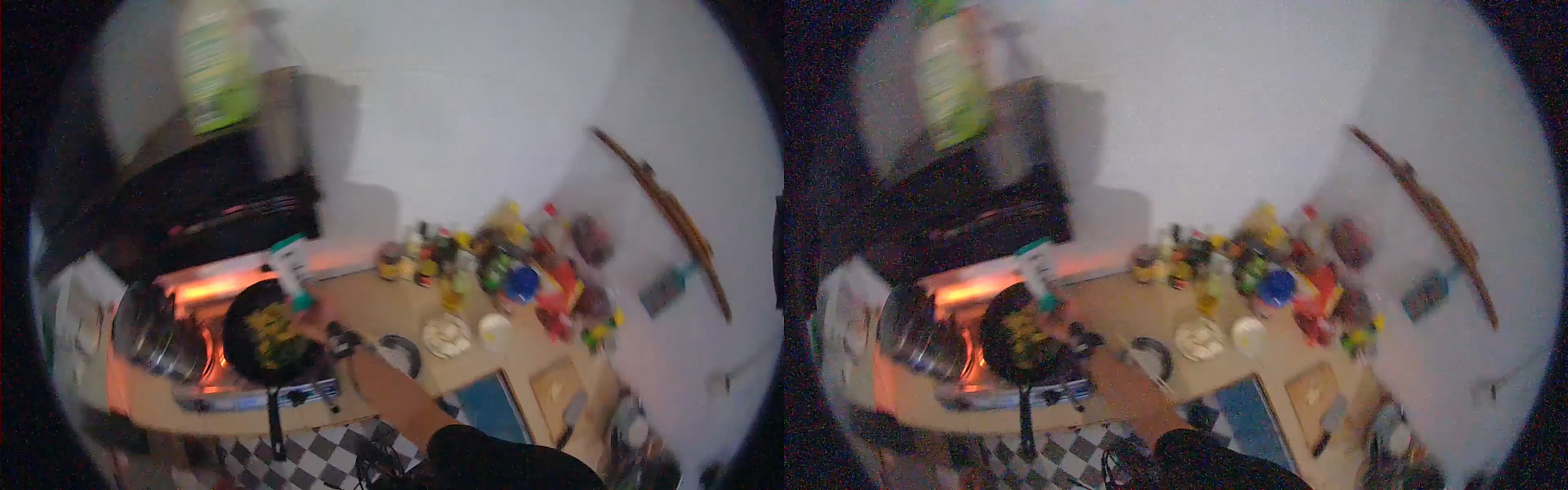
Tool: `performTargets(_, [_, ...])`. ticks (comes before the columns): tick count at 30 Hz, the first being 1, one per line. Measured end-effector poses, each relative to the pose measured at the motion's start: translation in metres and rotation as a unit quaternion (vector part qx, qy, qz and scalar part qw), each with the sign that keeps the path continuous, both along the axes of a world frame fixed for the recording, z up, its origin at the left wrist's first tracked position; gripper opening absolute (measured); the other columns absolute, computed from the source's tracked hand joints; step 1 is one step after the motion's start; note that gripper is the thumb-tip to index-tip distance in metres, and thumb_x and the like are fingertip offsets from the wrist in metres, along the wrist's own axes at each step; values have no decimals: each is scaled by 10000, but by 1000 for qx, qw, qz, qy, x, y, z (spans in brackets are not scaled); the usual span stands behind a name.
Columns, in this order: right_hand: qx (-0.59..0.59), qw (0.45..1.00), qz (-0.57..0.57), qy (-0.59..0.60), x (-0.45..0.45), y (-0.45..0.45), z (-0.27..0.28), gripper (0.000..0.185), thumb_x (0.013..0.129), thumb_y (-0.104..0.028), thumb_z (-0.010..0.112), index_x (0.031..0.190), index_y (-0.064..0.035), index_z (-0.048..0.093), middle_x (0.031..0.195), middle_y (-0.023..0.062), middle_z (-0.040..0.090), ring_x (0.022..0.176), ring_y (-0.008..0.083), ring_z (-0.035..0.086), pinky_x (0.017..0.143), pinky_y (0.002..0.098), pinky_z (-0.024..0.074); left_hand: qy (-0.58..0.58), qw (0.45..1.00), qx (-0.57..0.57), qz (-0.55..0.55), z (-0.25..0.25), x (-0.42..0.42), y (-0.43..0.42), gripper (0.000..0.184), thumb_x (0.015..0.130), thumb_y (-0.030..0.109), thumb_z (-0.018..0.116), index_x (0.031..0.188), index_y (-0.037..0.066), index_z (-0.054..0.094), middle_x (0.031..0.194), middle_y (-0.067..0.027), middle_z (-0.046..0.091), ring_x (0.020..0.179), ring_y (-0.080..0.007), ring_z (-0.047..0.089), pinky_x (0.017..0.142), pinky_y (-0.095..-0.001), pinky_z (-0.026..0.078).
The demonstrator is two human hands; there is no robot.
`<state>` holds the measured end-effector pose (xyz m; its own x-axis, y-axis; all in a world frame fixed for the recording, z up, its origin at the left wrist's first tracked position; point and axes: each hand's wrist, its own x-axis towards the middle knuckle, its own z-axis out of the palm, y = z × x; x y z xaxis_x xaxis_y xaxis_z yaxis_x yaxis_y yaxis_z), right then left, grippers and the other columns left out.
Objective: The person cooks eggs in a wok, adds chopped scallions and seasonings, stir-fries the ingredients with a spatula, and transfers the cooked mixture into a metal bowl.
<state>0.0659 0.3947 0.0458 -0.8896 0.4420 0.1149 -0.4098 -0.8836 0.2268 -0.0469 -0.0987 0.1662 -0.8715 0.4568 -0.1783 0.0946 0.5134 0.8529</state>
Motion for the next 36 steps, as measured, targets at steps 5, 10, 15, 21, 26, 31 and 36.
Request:
performTargets(5, [116, 989, -92, 22, 126, -26, 0, 440, 994, -449, 541, 1188, -55, 542, 966, 45, 574, 691, 138, 529, 437, 235, 367, 309, 880, -93, -349, -9, 43, 82, 453, 1064, 443, 392, 1287, 137, 642, 1277, -136, 639, 1218, -233, 545, 1139, -491, 340])
performTargets(10, [57, 983, -159, -68, 339, -66, -29, 623, 966, -643, 469, 1182, -61, 525, 886, 23, 530, 491, 86, 403, 406, 236, 303, -48, 923, -8, -382, 14, 184, 197, 306, 1036, 321, 545, 1190, 84, 662, 1108, -99, 684, 960, -184, 632, 851, -383, 513])
performTargets(15, [-42, 961, -246, -120, 530, -102, -122, 744, 889, -740, 515, 1117, -31, 522, 776, 14, 499, 514, 87, 420, 467, 250, 344, -42, 853, 23, -519, 1, 299, 279, 262, 1025, 254, 585, 1180, 54, 653, 990, -73, 657, 779, -155, 592, 709, -310, 487])
performTargets(21, [-110, 918, -284, -253, 654, -77, -151, 848, 864, -810, 446, 1157, -22, 561, 897, 97, 624, 682, 221, 612, 591, 326, 483, -64, 798, -99, -591, -3, 384, 346, 260, 1029, 256, 573, 1188, 65, 653, 959, -51, 635, 796, -148, 569, 737, -323, 471])
performTargets(26, [-80, 646, -251, -717, 778, -46, -267, 742, 878, -726, 524, 1146, -39, 609, 831, 146, 698, 745, 318, 680, 636, 463, 527, -143, 802, -114, -569, 8, 441, 375, 310, 1029, 286, 573, 1232, 62, 641, 1061, -91, 668, 883, -185, 616, 781, -345, 501])
performTargets(31, [160, -18, -308, -938, 844, 36, -210, 322, 818, -284, 687, 956, 6, 659, 860, 221, 668, 818, 399, 662, 701, 498, 508, -32, 744, -181, -643, -17, 437, 389, 342, 1030, 296, 563, 1262, 54, 631, 1204, -117, 648, 1083, -275, 627, 943, -420, 485])
performTargets(36, [-17, 84, -229, -970, 854, 108, -175, 542, 747, -313, 765, 1130, 25, 583, 1011, 247, 678, 937, 442, 659, 801, 512, 530, 49, 733, -130, -666, -12, 465, 419, 313, 965, 226, 623, 1224, 50, 636, 1117, -109, 660, 1029, -233, 647, 900, -384, 505])
